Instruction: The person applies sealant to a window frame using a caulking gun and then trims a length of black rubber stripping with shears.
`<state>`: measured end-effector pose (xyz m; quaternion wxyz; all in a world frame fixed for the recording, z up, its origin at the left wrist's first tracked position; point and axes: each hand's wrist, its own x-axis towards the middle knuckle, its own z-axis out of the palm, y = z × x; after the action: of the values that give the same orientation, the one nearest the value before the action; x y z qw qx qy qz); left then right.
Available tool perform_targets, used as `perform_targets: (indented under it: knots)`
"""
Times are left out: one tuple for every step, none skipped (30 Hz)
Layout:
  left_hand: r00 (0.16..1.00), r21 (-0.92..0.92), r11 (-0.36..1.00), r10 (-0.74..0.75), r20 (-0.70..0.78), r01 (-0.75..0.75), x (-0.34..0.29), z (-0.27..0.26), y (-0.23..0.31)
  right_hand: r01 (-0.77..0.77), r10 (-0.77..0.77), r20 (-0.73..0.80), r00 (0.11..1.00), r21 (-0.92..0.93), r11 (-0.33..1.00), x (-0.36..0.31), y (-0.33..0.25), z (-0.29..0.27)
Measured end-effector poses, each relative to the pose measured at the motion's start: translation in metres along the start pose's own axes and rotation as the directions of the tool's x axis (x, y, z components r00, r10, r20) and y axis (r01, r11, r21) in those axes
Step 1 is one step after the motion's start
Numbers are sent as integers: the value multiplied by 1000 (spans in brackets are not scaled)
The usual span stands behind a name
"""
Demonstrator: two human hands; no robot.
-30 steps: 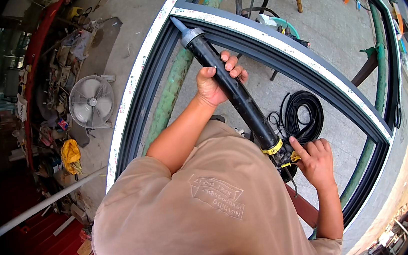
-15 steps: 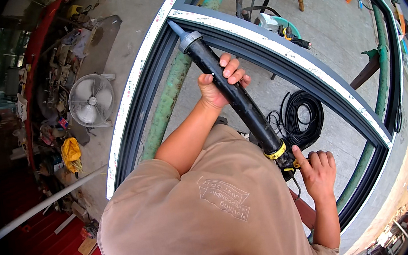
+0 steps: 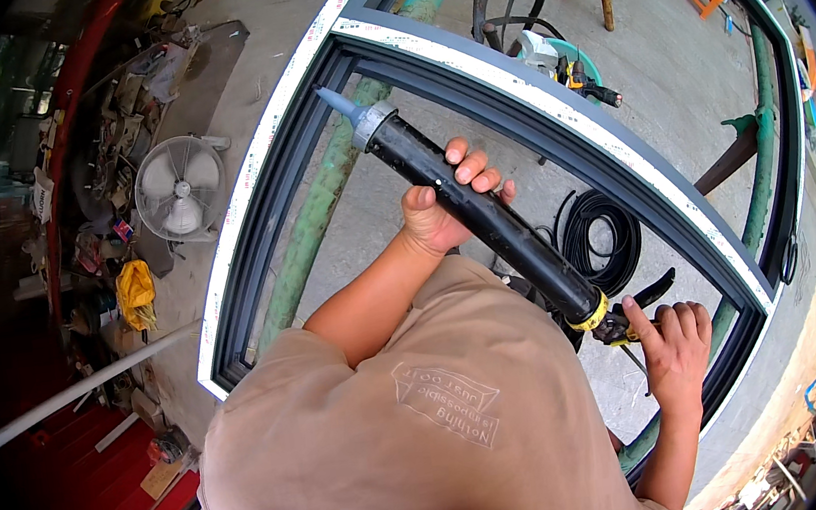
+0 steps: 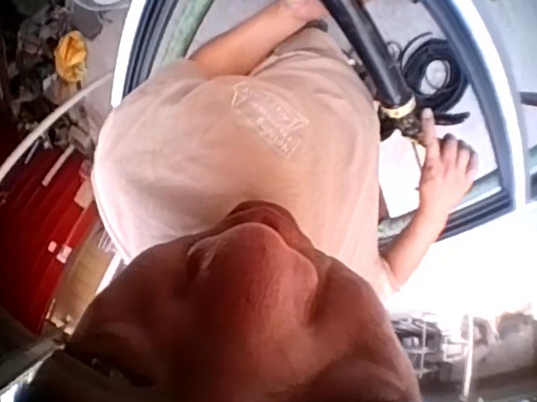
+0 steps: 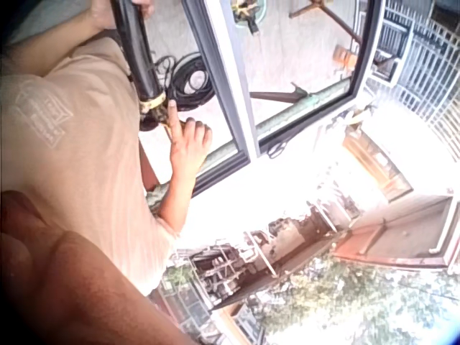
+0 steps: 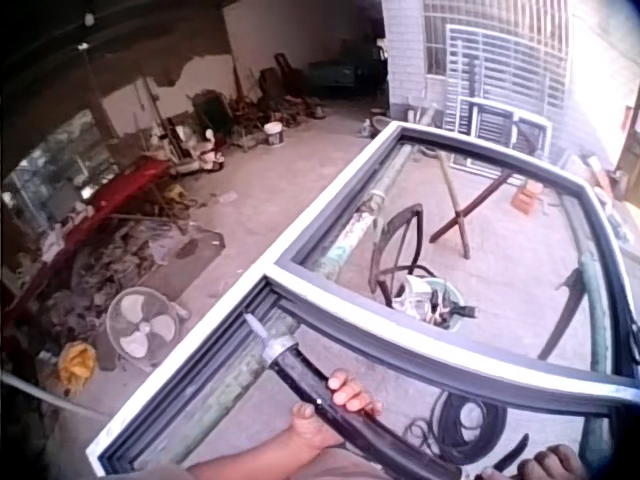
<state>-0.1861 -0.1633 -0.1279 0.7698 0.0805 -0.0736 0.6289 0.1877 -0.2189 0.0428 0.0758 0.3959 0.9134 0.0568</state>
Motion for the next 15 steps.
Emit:
perform_targets:
  knots:
    - [1000, -10, 1000, -8, -5, 8, 0, 4, -6, 17, -17, -4, 1000, -2, 1000, -3, 7, -2]
    - [1000, -19, 1000, -16, -10, 15, -1, 7, -12, 36, -36, -10, 999, 6, 999, -6, 13, -7]
    - [1000, -8, 1000, -23, -3, 23, -2, 9, -16, 67, -67, -5, 998, -1, 998, -9, 22, -12]
    - [1000, -1, 1000, -13, 0, 13, -3, 15, -22, 99, -99, 0, 995, -9, 995, -12, 32, -14]
    - [1000, -10, 1000, -17, -4, 17, -4, 21, -28, 147, -149, -80, 986, -32, 989, -13, 42, -14]
    - [1000, -19, 1000, -19, -8, 19, -4, 27, -34, 193, -207, -172, 963, -93, 977, -15, 54, -11]
    - [999, -12, 1000, -28, 17, 28, -4, 31, -39, 206, -230, -241, 943, -120, 971, -15, 64, -13]
    - [1000, -4, 1000, -16, 19, 16, -6, 36, -44, 218, -254, -309, 917, -147, 965, -13, 73, -16]
    - [1000, -19, 1000, 1, 29, 0, -8, 40, -48, 247, -283, -354, 891, -145, 958, -8, 81, -19]
    - [999, -34, 999, 14, 40, -12, -7, 44, -51, 249, -280, -379, 882, -130, 960, -7, 87, -20]
    - [999, -27, 999, 24, 45, -23, -7, 48, -51, 260, -283, -384, 879, -112, 959, -3, 90, -21]
    - [996, -4, 999, 39, 80, -39, -7, 53, -50, 273, -288, -388, 875, -95, 957, 2, 93, -22]
    - [993, 26, 998, 49, 109, -53, -7, 59, -49, 295, -288, -402, 869, -46, 954, 6, 98, -17]
    - [992, 39, 997, 57, 110, -61, -8, 65, -48, 318, -289, -415, 863, 1, 948, 10, 103, -11]
    - [992, 80, 994, 69, 106, -78, -9, 71, -47, 344, -286, -427, 858, 62, 937, 14, 106, -4]
